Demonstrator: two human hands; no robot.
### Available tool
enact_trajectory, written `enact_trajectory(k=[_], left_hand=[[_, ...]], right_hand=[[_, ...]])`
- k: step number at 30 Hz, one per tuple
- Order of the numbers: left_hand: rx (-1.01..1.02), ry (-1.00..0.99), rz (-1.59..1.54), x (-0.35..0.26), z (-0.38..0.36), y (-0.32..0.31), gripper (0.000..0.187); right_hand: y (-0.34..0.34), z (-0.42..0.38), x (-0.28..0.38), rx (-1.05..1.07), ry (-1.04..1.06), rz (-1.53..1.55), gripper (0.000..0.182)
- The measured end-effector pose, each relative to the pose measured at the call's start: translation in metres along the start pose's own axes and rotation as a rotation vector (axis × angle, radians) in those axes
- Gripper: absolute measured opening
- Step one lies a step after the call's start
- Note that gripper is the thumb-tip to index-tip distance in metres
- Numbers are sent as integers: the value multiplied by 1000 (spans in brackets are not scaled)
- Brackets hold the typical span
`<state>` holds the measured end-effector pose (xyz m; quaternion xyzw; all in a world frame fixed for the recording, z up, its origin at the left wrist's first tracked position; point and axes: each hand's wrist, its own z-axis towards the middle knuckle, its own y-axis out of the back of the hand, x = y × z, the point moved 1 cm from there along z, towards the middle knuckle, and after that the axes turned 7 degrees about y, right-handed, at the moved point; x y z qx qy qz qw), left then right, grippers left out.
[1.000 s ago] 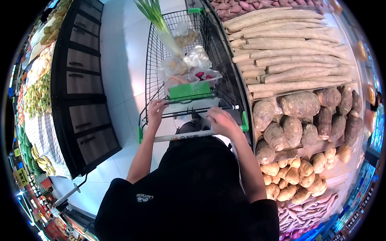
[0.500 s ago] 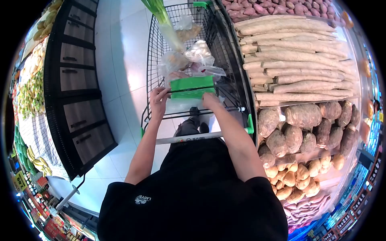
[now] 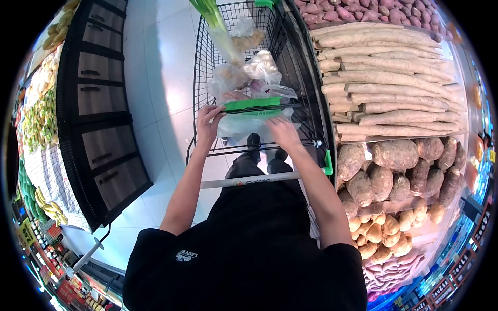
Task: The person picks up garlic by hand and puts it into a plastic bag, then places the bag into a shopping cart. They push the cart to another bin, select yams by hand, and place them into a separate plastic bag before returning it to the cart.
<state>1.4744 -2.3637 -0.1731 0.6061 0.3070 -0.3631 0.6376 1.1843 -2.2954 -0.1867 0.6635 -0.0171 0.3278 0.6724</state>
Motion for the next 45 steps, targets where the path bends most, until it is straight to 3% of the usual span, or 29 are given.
enact_trajectory(k=[2, 5, 8, 11, 13, 14, 16, 17, 20, 23, 26, 29, 31, 33, 34, 35, 38, 39, 40, 42, 44, 45], left_hand=[[-1, -2, -16, 2, 6, -1, 25], [14, -2, 20, 2, 11, -1, 23], [50, 38, 14, -2, 13, 1, 22], [41, 33, 28, -3, 11, 0, 22], [10, -61, 50, 2, 8, 0, 20], [36, -27, 33, 1, 5, 1, 21], [92, 29, -4, -1, -1, 4, 21], [111, 79, -58, 2, -6, 3, 21], [73, 9, 93, 3, -25, 5, 20], [55, -47, 222, -6, -46, 10, 18], [56, -47, 353, -14, -64, 13, 18], [122, -1, 450, -18, -73, 16, 19], [202, 17, 472, -40, -68, 20, 20], [271, 59, 178, -75, -52, 21, 29], [315, 92, 23, -108, -45, 21, 32], [527, 320, -237, -190, -37, 22, 36], [836, 375, -669, -259, -41, 16, 65], [826, 392, -688, -242, -46, 8, 77], [725, 525, -619, -252, -47, 8, 77], [887, 256, -592, -266, -43, 16, 63], [844, 208, -293, -312, -45, 28, 42], [689, 221, -300, -335, -51, 26, 26]], right_hand=[[7, -4, -2, -35, 22, -2, 27], [18, -8, 5, 32, -189, 79, 24], [52, 0, 18, 78, -270, 146, 20], [123, -1, 37, 283, -442, 477, 18], [174, -12, 48, 265, -363, 570, 25], [206, -22, 52, 352, -410, 679, 19], [242, -57, 40, 263, -345, 737, 11], [261, -79, 33, 218, -423, 819, 13], [297, -146, 7, -8, -459, 933, 15], [291, -213, -19, -368, -587, 1050, 15], [286, -244, -22, -585, -488, 1226, 17], [271, -267, -20, -737, -555, 1265, 19], [260, -283, -23, -783, -564, 1300, 19], [250, -299, -33, -782, -520, 1281, 17], [245, -305, -33, -781, -502, 1273, 16], [243, -304, -26, -737, -512, 1200, 15], [269, -272, 4, -539, -522, 953, 14], [271, -264, 10, -492, -487, 951, 12], [268, -258, 17, -480, -481, 919, 14], [255, -248, 24, -440, -458, 1018, 25], [245, -239, 33, -514, -437, 1117, 28], [243, -235, 37, -593, -446, 1053, 28]])
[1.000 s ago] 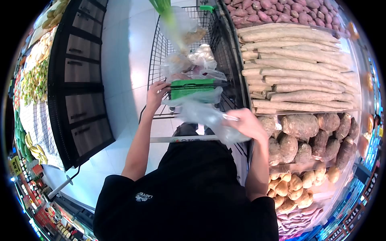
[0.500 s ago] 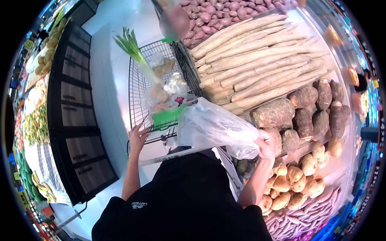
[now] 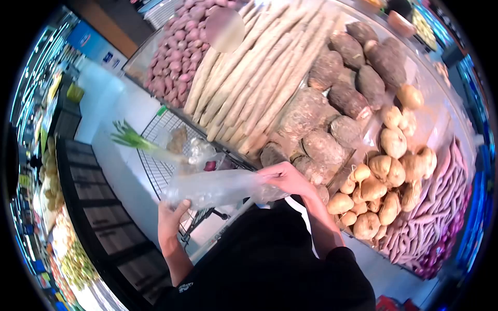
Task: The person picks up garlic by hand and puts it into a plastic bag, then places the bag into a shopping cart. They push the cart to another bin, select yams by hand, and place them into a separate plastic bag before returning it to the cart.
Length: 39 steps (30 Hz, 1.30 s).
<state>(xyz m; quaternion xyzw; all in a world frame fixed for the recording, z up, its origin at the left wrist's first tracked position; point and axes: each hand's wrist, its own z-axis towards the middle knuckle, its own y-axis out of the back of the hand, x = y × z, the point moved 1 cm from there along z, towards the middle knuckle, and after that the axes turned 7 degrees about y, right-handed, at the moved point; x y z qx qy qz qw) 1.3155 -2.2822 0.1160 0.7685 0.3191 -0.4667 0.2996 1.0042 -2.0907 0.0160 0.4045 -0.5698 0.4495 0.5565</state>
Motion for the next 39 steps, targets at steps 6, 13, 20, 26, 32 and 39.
enact_trajectory(k=[6, 13, 20, 26, 32, 39], left_hand=[[-72, -124, -334, 8, 11, 22, 6], [-472, -341, -351, -32, 16, 0, 42], [-198, -716, 312, -52, -8, -62, 29], [106, -653, 222, -19, -1, -97, 28], [-161, -371, -36, 2, 10, -84, 36], [-212, -281, -225, 9, 23, -57, 35]], right_hand=[[-18, 0, 1, -329, 203, -204, 25], [-36, 11, 44, -388, 388, -741, 54], [-73, 13, 95, -190, 143, 397, 55], [-89, 31, 70, -268, 84, 302, 42], [-65, 31, 41, -423, 122, 277, 26], [-48, 29, 40, -391, 49, 209, 24]])
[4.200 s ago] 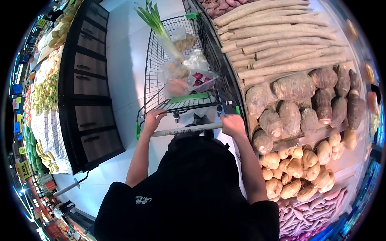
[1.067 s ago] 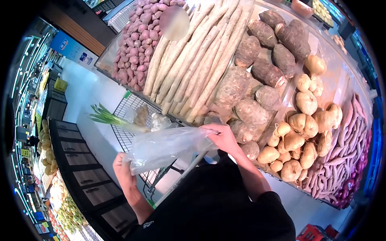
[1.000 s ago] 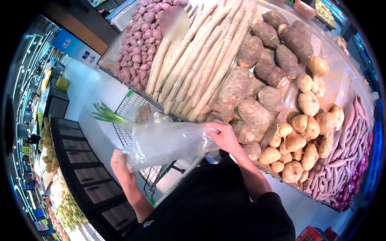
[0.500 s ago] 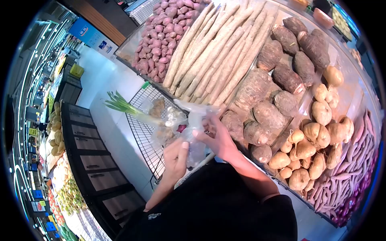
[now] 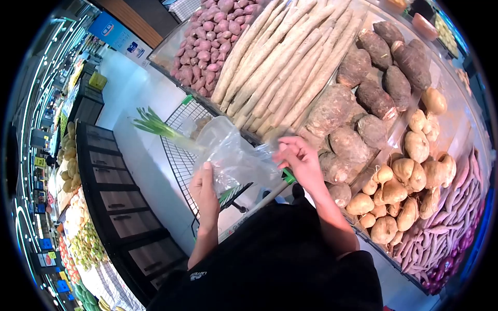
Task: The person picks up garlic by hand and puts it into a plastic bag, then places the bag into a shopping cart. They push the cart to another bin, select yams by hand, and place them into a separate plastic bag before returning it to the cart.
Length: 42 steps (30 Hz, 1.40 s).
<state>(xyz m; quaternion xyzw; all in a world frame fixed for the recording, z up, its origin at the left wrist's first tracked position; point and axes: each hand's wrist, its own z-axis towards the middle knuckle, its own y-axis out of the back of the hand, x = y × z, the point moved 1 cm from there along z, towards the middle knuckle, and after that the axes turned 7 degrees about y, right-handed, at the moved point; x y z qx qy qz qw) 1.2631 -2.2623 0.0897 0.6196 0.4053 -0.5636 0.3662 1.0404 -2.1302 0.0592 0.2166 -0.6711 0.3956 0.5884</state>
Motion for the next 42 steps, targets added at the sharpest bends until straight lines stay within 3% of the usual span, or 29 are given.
enact_trajectory(k=[3, 7, 10, 12, 13, 14, 16, 18, 20, 21, 22, 24, 25, 26, 27, 29, 30, 31, 33, 34, 35, 38, 40, 41, 42], left_hand=[[107, 25, 118, 1, -3, -8, 17], [299, -146, 241, -12, -12, -27, 6], [351, -215, 360, -20, -19, -28, 3], [242, -66, 250, -11, -23, -21, 8], [136, 74, 111, 2, -22, -14, 7], [34, -13, 147, 27, -14, 0, 7], [-89, 206, -281, 32, -5, 16, 16], [1, 237, -593, 21, 5, 28, 25], [8, 245, -740, 12, 8, 27, 29], [11, 238, -754, 12, 7, 27, 31], [82, 240, -727, 14, 6, 29, 30], [233, 239, -675, 23, 5, 35, 28], [426, 215, -768, 27, 9, 34, 34], [395, 265, -744, 33, 10, 30, 34], [359, 316, -717, 18, 3, 16, 34], [332, 460, -748, 25, 7, 19, 33], [377, 574, -963, 37, 15, 33, 33], [413, 690, -1175, 42, 22, 44, 33], [336, 813, -1208, 49, 31, 61, 32], [318, 601, -860, 55, 28, 70, 32], [290, 391, -511, 66, 23, 82, 32], [251, 514, -625, 28, 4, 76, 35], [469, 428, -510, 13, 6, 80, 40], [336, 343, -125, 1, -5, 70, 51], [421, 325, -20, -4, -9, 68, 54]], right_hand=[[-18, -5, 3, 178, 40, -142, 28], [-37, -1, 10, -18, -133, -45, 35], [-28, 4, -4, 32, -92, -123, 52], [-26, 5, -1, -69, -101, -92, 56], [-19, 5, -13, -92, -9, -143, 54], [-12, 4, -23, -116, 84, -196, 52], [-8, 1, -10, -164, 190, -525, 53], [-1, -1, -1, -111, 14, -882, 66], [0, -5, -6, 24, 43, -1049, 68], [-9, -6, 3, 110, -131, -1105, 75], [-16, -12, -5, 62, 263, -1191, 80], [-33, -16, -1, 64, 379, -957, 81], [-41, -15, 7, 57, 403, -881, 78], [-48, -15, 12, 51, 424, -802, 75], [-52, -11, 10, 20, 483, -733, 50], [-48, 1, 5, 74, 143, -343, 35], [-43, 5, 0, 102, -27, -143, 28], [-38, 11, -5, 59, -42, 65, 19], [-31, 13, -9, 169, -36, 97, 19], [-30, 14, -2, 228, -40, 116, 19], [-24, 10, 7, 332, -170, 75, 21], [-16, 5, 6, 424, -172, -65, 19], [-19, 5, 4, 344, -153, -112, 19], [-18, 7, -2, 318, -108, -198, 20], [-20, 7, -4, 290, -61, -285, 20]])
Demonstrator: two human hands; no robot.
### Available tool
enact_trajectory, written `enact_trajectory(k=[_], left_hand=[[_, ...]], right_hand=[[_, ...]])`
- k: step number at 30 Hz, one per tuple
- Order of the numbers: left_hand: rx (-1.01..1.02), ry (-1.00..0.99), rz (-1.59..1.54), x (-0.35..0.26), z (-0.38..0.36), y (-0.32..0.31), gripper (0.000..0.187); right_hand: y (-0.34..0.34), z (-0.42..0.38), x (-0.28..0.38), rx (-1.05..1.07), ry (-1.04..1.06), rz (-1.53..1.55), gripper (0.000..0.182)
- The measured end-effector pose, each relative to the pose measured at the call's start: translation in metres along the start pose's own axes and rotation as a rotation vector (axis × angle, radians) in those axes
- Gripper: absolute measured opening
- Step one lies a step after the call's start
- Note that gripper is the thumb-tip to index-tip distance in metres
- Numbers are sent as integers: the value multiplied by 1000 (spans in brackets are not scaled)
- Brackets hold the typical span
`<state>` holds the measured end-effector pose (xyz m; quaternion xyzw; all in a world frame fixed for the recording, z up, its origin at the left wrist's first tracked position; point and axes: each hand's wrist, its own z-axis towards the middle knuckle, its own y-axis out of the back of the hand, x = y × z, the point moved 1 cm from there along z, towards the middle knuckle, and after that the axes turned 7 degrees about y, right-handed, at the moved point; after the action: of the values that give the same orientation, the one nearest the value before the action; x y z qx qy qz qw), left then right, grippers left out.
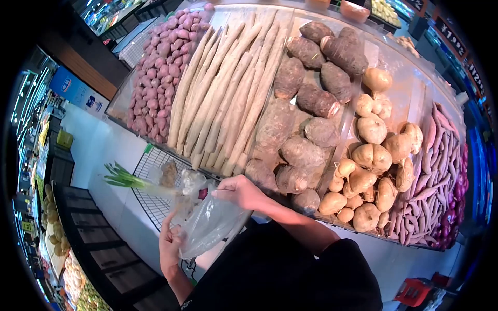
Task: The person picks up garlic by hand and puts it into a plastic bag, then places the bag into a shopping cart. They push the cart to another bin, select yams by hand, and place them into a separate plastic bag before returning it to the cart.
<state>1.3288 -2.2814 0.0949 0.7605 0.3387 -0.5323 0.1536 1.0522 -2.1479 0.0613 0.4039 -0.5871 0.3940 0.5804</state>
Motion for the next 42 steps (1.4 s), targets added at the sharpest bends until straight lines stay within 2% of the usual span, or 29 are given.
enact_trajectory(k=[2, 3, 4, 5, 6, 7, 8, 10, 11, 12, 13, 14, 15, 16, 17, 18, 19, 22, 23, 26, 28, 29, 31, 33, 36, 37, 40, 41, 42], left_hand=[[141, 18, 238, -4, -8, -4, 61], [137, 91, 378, -9, -10, -5, 53], [108, -42, 521, -6, -12, -3, 47], [80, -179, 665, -2, -10, -1, 42], [52, -319, 808, -1, -10, 1, 37], [110, -504, 773, -16, -14, -2, 19], [24, -620, 571, -16, -17, -6, 16], [-157, -843, 158, -7, -27, -27, 11], [-352, -924, 95, 6, -24, -38, 7], [-440, -914, 351, 15, -22, -38, 7], [-372, -776, 516, 25, -16, -40, 6], [-297, -632, 674, 32, -9, -41, 6], [-201, -581, 750, 37, -7, -43, 15], [-213, -533, 551, 40, -9, -45, 16], [-228, -481, 346, 44, -10, -53, 17], [-244, -420, 137, 49, -13, -60, 19], [-175, -473, 181, 34, -16, -66, 23], [-71, -704, 189, 8, -5, -87, 20], [-37, -775, 559, -13, -1, -88, 24], [4, -571, 560, -63, 3, -132, 27], [6, -687, 555, -76, 19, -154, 26], [-12, -706, 552, -77, 24, -164, 26], [-2, -787, 613, -77, 37, -174, 32], [123, -741, 601, -73, 49, -175, 33], [231, -693, 591, -72, 57, -183, 38], [244, -682, 587, -72, 56, -184, 37], [198, -567, 524, -91, 43, -186, 36], [155, -521, 498, -98, 38, -180, 36], [111, -472, 473, -101, 36, -176, 35]], right_hand=[[-16, 0, 0, -59, 126, -95, 21], [-23, -2, 15, -60, 216, -172, 20], [-29, -3, 23, -62, 308, -249, 18], [-36, -1, 14, -37, 689, -562, 15], [-39, -13, 41, 64, 866, -823, 21], [-44, -27, 65, 214, 799, -909, 40], [-49, -39, 76, -25, 1155, -816, 41], [-45, -55, 119, 148, 1381, -684, 37], [-44, -42, 98, 56, 1526, -690, 29], [-42, -28, 72, -40, 1669, -693, 22], [-34, -10, 63, 474, 940, -974, 12], [-21, 4, 26, 307, 819, -916, 14], [-12, 18, 21, 141, 694, -853, 17], [-4, 14, 17, -65, 322, -519, 18], [6, 14, 17, -141, 527, -409, 15], [15, 12, 30, -128, 518, -404, 15], [23, 9, 50, -122, 511, -399, 14], [46, 5, 77, -161, 528, -473, 13], [56, 2, 85, -156, 527, -487, 13], [87, -4, 104, -141, 512, -490, 13], [101, -9, 117, -179, 457, -426, 14], [112, -11, 119, -166, 529, -430, 13], [135, -24, 129, -117, 375, -445, 13], [154, -36, 136, -92, 229, -433, 12], [172, -46, 127, -76, 179, -239, 15], [177, -49, 131, -19, 124, -133, 21], [210, -51, 156, 259, 162, -411, 31], [226, -47, 162, 185, 216, -283, 43], [252, -37, 163, 21, 378, -402, 50]])
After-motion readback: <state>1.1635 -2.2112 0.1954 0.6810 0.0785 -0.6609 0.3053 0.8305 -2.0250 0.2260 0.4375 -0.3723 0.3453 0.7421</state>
